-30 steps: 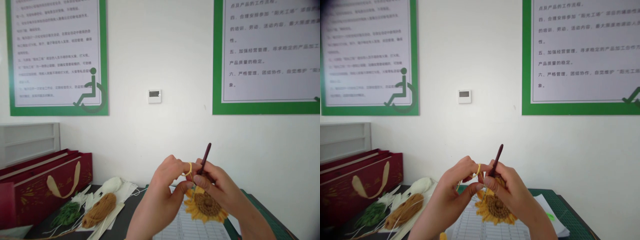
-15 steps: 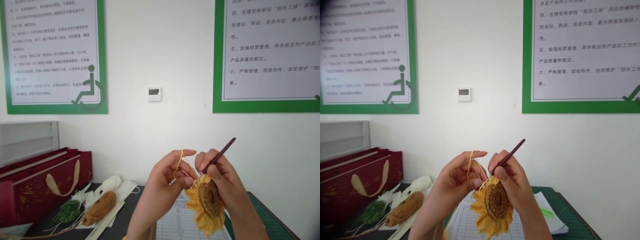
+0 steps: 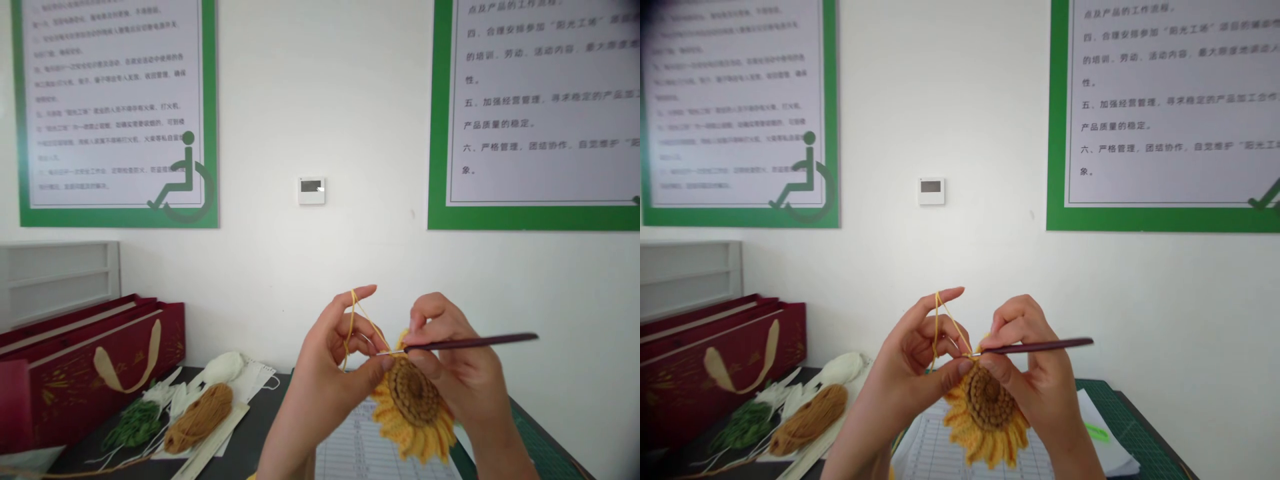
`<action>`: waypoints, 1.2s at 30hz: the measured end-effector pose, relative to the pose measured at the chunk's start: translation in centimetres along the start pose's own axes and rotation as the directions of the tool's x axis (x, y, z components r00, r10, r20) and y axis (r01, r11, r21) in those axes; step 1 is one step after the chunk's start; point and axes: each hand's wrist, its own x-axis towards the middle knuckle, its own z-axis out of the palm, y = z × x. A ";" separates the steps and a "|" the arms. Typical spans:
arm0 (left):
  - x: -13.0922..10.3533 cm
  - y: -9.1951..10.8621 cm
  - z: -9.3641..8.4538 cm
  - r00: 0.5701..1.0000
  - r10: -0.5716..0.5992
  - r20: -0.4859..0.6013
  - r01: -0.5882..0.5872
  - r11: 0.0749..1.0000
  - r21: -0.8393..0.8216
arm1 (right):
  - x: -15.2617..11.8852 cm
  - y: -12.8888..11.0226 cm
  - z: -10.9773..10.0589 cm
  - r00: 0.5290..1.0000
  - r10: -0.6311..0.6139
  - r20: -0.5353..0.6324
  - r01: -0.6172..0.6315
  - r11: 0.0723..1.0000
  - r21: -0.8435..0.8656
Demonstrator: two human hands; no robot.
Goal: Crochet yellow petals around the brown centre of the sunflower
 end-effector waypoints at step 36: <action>-1.5 -0.2 5.0 0.836 0.394 -0.383 -0.208 0.871 0.445 | -1.0 -0.8 5.0 0.660 0.751 0.011 -0.400 0.340 0.851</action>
